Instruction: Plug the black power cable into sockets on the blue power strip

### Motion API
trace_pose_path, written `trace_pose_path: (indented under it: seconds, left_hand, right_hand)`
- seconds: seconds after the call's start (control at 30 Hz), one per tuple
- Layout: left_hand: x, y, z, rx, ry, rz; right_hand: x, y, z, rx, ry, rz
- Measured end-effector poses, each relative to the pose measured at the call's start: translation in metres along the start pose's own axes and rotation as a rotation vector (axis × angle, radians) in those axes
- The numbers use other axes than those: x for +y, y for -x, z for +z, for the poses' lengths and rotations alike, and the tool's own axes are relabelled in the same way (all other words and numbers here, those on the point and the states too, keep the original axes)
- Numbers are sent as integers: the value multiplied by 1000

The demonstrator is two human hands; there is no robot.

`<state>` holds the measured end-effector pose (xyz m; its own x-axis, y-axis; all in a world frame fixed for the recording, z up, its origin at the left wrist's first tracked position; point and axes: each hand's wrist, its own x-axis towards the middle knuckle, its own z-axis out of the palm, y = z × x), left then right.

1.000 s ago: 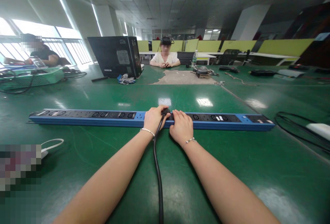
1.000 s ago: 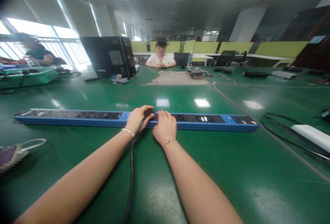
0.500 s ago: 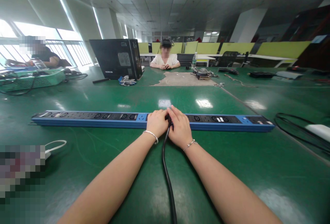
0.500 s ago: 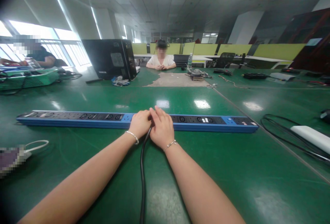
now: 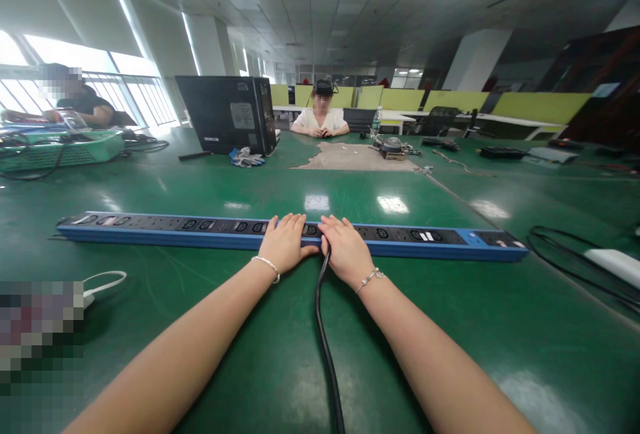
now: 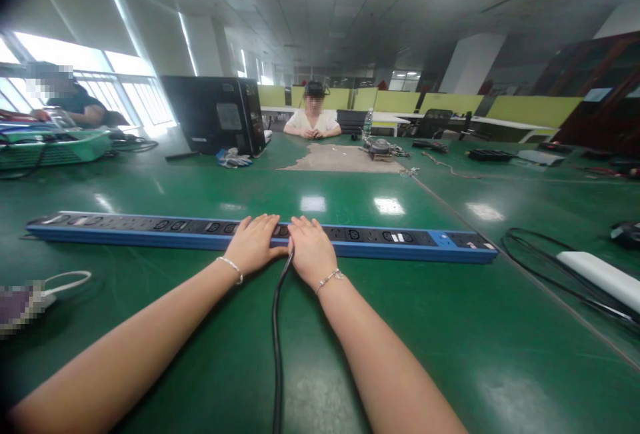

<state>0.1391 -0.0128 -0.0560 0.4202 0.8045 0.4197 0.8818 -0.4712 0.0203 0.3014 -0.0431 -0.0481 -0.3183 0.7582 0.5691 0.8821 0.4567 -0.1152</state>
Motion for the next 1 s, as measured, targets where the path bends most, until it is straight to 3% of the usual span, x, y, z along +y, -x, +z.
trace_pose_path:
  seconds: [0.2, 0.6, 0.87, 1.0]
  left_hand:
    - [-19, 10, -3, 4, -27, -28]
    - [-16, 11, -1, 50, -13, -34]
    - [-14, 11, -3, 40, 31, -48]
    - [-16, 11, -3, 58, 26, -35]
  right_hand:
    - [-2, 1, 5, 28, 24, 29]
    - [8, 5, 19, 151, -106, 92]
    - [7, 1, 14, 73, -23, 177]
    - [6, 2, 15, 104, -23, 173]
